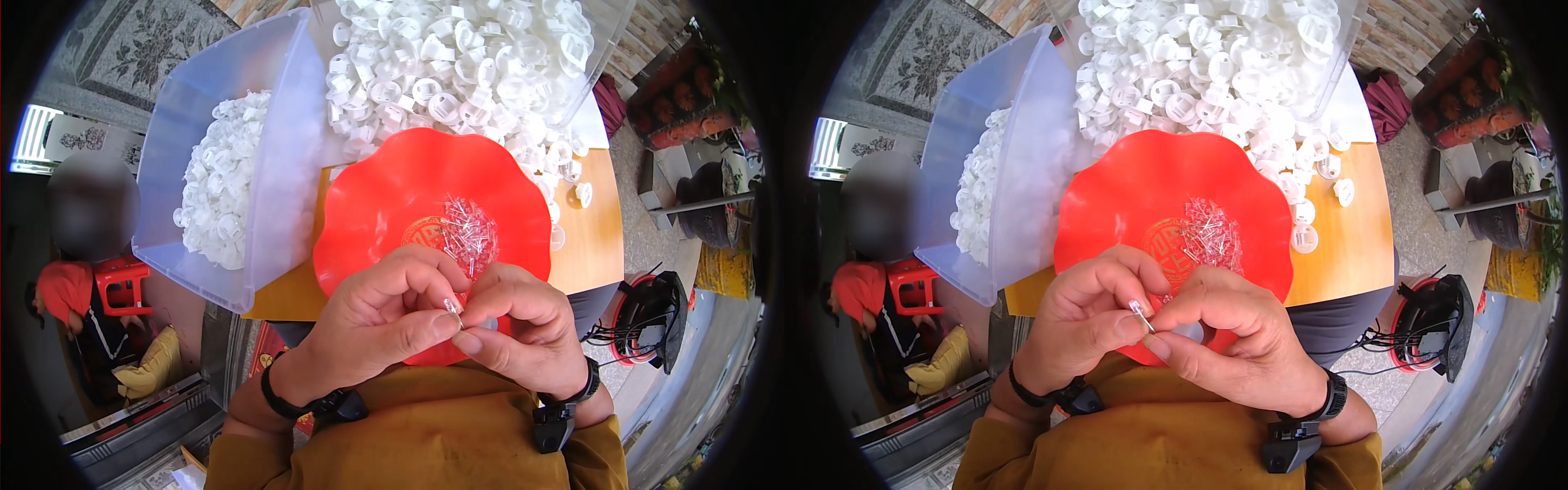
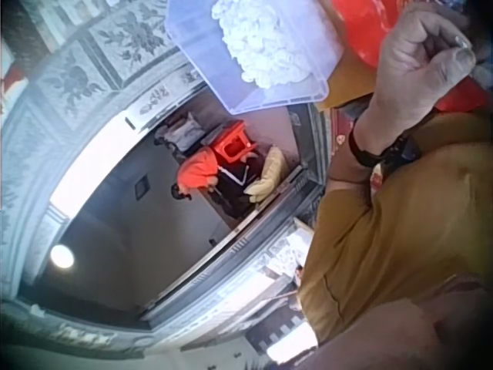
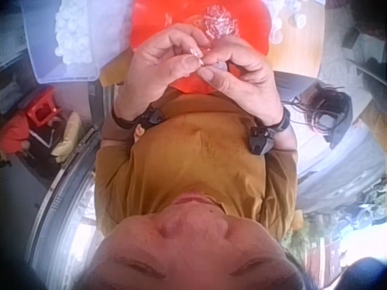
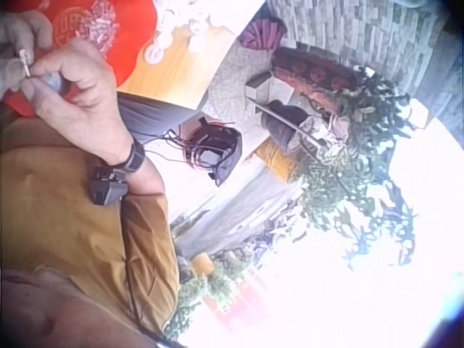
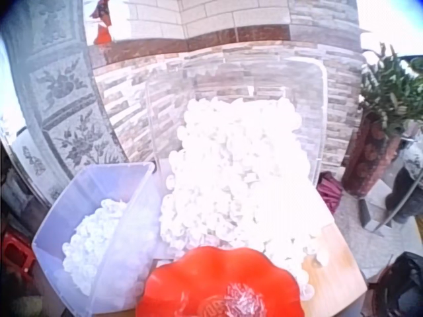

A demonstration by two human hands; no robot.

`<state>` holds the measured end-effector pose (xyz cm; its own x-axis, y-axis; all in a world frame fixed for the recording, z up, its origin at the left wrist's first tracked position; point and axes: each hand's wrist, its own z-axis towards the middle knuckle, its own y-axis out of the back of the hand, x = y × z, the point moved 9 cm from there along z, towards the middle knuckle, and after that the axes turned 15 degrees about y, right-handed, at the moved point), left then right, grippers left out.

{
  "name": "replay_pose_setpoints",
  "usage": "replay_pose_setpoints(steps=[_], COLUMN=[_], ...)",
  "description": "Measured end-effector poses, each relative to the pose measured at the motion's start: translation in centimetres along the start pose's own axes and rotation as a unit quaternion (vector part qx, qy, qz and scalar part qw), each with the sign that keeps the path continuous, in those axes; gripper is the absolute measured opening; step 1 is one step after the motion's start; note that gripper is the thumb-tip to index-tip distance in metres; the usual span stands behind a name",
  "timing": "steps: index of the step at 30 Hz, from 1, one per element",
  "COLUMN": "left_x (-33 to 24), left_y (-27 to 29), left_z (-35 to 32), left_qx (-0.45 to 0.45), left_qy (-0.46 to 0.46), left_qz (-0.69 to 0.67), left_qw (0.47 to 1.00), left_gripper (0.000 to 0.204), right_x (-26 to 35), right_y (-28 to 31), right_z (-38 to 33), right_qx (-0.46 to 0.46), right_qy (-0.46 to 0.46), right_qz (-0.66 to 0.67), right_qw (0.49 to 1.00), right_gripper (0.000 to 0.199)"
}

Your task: Assembling small metal pins into white plastic caps.

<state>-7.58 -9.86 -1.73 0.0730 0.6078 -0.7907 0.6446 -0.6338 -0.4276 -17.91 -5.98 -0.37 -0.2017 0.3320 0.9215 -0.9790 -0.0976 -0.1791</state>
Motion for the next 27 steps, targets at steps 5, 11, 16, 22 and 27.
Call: replay_pose_setpoints(steps=[5,11,16,22,27], left_x=[0.0,0.0,-0.5,-1.5,-1.5], left_y=[-0.6,-0.8,-0.8,-0.3,0.7], left_z=[0.0,0.1,0.0,-0.7,-1.0], left_qx=[0.054,0.050,0.026,-0.043,-0.053], left_qy=[-0.036,-0.029,-0.043,-0.086,-0.087], left_qz=[-0.008,-0.002,0.062,0.161,0.038], left_qw=[0.998,0.998,0.997,0.982,0.994], left_gripper=[0.010,0.012,0.014,0.012,0.008], right_x=[0.1,0.0,0.0,-0.1,-1.0], right_y=[-0.1,0.1,0.5,0.6,-0.2], right_z=[0.1,0.1,0.0,0.0,-0.8], right_qx=[0.014,0.022,0.005,0.007,-0.017], right_qy=[0.013,0.016,0.009,0.005,-0.041], right_qz=[-0.001,-0.006,-0.006,-0.020,0.140], right_qw=[1.000,1.000,1.000,1.000,0.989], right_gripper=[0.016,0.014,0.013,0.011,0.030])
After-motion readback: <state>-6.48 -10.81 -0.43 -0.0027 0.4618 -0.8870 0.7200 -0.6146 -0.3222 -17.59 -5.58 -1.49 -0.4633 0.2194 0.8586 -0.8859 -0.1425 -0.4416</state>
